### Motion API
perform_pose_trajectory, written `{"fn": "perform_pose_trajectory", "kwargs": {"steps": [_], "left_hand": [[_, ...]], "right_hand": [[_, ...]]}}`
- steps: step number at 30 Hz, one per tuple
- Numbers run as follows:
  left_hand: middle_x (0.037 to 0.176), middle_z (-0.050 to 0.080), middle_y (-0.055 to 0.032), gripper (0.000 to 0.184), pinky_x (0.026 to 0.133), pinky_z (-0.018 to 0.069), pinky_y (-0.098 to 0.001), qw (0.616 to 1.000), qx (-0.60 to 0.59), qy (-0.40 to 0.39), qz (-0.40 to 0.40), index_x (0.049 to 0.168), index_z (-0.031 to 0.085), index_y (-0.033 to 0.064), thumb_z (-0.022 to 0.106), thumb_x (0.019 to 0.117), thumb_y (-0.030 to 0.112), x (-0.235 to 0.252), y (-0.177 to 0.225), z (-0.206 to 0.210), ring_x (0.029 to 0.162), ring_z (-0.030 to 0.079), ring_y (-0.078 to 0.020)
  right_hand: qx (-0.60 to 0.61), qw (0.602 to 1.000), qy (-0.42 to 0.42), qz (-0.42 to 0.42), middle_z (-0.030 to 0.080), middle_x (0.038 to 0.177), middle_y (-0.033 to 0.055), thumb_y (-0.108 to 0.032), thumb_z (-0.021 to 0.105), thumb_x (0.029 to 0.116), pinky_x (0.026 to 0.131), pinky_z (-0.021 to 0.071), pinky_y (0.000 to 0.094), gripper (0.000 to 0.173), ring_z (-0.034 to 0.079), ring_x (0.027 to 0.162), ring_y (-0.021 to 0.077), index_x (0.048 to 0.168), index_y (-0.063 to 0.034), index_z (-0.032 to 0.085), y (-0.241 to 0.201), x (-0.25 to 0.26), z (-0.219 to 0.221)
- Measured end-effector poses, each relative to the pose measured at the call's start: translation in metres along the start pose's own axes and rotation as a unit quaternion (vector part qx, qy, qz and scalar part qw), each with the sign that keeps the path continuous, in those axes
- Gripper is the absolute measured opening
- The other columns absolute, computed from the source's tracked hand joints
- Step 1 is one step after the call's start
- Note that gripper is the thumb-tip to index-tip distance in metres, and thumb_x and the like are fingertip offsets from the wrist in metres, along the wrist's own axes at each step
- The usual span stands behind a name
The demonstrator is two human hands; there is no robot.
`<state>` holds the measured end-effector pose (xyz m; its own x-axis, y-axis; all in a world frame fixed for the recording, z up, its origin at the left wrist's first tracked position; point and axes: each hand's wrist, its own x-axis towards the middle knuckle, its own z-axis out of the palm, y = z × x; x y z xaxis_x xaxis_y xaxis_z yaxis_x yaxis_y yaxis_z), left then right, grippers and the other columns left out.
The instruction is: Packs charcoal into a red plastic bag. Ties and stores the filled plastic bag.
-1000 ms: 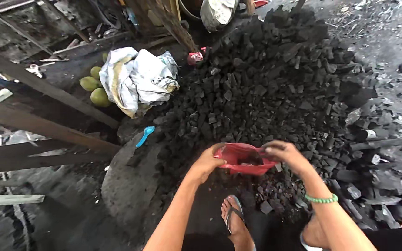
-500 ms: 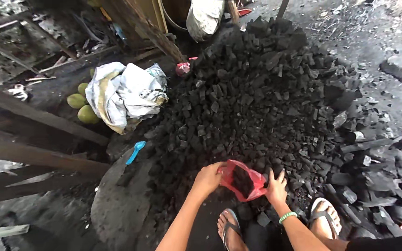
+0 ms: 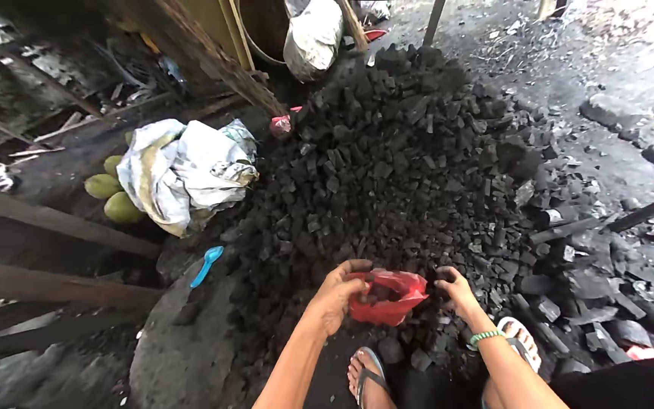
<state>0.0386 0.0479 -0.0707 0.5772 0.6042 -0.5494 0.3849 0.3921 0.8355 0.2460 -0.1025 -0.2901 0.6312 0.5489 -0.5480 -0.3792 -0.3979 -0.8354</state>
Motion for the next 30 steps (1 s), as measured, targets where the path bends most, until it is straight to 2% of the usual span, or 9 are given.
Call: {"fn": "perform_pose_trajectory", "kwargs": {"steps": [5, 8, 11, 13, 14, 16, 20, 25, 30], "left_hand": [[0.106, 0.064, -0.0171, 0.059, 0.070, 0.0579, -0.0352, 1.000, -0.030, 0.005, 0.001, 0.152, 0.038, 0.0172, 0.053, 0.0988, -0.005, -0.004, 0.001, 0.017, 0.077, 0.066, -0.0223], [0.114, 0.060, -0.0184, 0.071, 0.071, 0.0578, -0.0366, 0.997, -0.065, 0.013, 0.027, 0.157, 0.029, 0.0238, 0.054, 0.0963, -0.005, -0.006, 0.001, 0.026, 0.082, 0.066, -0.0240], [0.106, 0.061, -0.0166, 0.071, 0.064, 0.0566, -0.0341, 0.992, -0.103, 0.044, 0.050, 0.156, 0.030, 0.0230, 0.052, 0.0946, -0.007, -0.011, 0.003, 0.029, 0.074, 0.064, -0.0220], [0.100, 0.060, -0.0139, 0.069, 0.060, 0.0557, -0.0314, 0.991, -0.109, 0.050, 0.057, 0.155, 0.031, 0.0216, 0.049, 0.0952, -0.008, -0.018, 0.007, 0.028, 0.068, 0.063, -0.0191], [0.097, 0.061, -0.0131, 0.070, 0.058, 0.0554, -0.0306, 0.992, -0.102, 0.051, 0.060, 0.155, 0.032, 0.0201, 0.049, 0.0932, -0.008, -0.024, 0.008, 0.027, 0.066, 0.062, -0.0181], [0.099, 0.063, -0.0117, 0.072, 0.057, 0.0559, -0.0300, 0.993, -0.078, 0.056, 0.075, 0.155, 0.032, 0.0170, 0.051, 0.0893, -0.005, -0.039, 0.008, 0.022, 0.067, 0.064, -0.0169], [0.112, 0.067, -0.0027, 0.077, 0.069, 0.0622, -0.0306, 0.987, -0.047, 0.049, 0.149, 0.154, 0.022, 0.0105, 0.051, 0.0841, -0.003, -0.080, 0.011, 0.008, 0.082, 0.071, -0.0128], [0.116, 0.070, -0.0010, 0.063, 0.077, 0.0633, -0.0335, 0.987, -0.087, 0.033, 0.132, 0.148, 0.025, 0.0101, 0.042, 0.0897, -0.006, -0.073, 0.012, -0.007, 0.092, 0.073, -0.0144], [0.116, 0.070, -0.0007, 0.046, 0.077, 0.0624, -0.0328, 0.986, -0.099, -0.015, 0.135, 0.140, 0.037, 0.0109, 0.044, 0.0960, -0.001, -0.067, 0.016, -0.016, 0.091, 0.072, -0.0147]], "right_hand": [[0.428, 0.901, -0.058, -0.044, 0.061, 0.114, 0.0170, -0.001, 0.049, 0.0957, 0.075, 0.0584, 0.0601, 0.055, 0.068, 0.092, 0.0375, 0.145, -0.0221, 0.036, -0.054, -0.046, 0.013], [0.484, 0.852, -0.175, -0.095, 0.071, 0.099, 0.0080, -0.009, 0.069, 0.0800, 0.072, 0.0618, 0.0537, 0.058, 0.073, 0.085, 0.0310, 0.129, -0.0291, 0.047, -0.066, -0.067, 0.036], [0.078, 0.929, -0.308, -0.191, 0.066, 0.113, 0.0157, -0.001, 0.059, 0.0856, 0.086, 0.0569, 0.0408, 0.033, 0.067, 0.100, 0.0246, 0.119, 0.0023, 0.058, -0.060, -0.071, 0.051], [-0.318, 0.831, -0.376, -0.259, 0.057, 0.143, 0.0229, -0.001, 0.062, 0.0937, 0.109, 0.0446, 0.0573, 0.038, 0.057, 0.129, 0.0374, 0.130, -0.0089, 0.069, -0.069, -0.068, 0.057], [-0.378, 0.796, -0.392, -0.263, 0.053, 0.148, 0.0242, -0.001, 0.062, 0.0945, 0.111, 0.0411, 0.0634, 0.043, 0.054, 0.134, 0.0419, 0.135, -0.0153, 0.068, -0.074, -0.068, 0.056], [-0.296, 0.825, -0.395, -0.275, 0.058, 0.144, 0.0206, 0.002, 0.057, 0.0948, 0.114, 0.0409, 0.0543, 0.043, 0.055, 0.134, 0.0345, 0.135, -0.0087, 0.067, -0.093, -0.065, 0.037], [-0.042, 0.944, -0.201, -0.258, 0.072, 0.113, 0.0111, -0.012, 0.058, 0.0994, 0.086, 0.0582, 0.0390, 0.026, 0.069, 0.095, 0.0186, 0.119, -0.0004, 0.069, -0.141, -0.042, -0.043], [-0.033, 0.935, 0.299, -0.190, 0.046, 0.144, 0.0373, -0.021, 0.065, 0.0991, 0.103, 0.0401, 0.0697, 0.054, 0.048, 0.130, 0.0542, 0.144, 0.0046, 0.049, -0.145, 0.067, -0.135], [-0.092, 0.939, 0.293, -0.152, 0.021, 0.164, 0.0315, -0.042, 0.072, 0.0945, 0.106, 0.0330, 0.0770, 0.094, 0.032, 0.142, 0.0580, 0.164, -0.0092, 0.019, -0.124, 0.104, -0.114]]}}
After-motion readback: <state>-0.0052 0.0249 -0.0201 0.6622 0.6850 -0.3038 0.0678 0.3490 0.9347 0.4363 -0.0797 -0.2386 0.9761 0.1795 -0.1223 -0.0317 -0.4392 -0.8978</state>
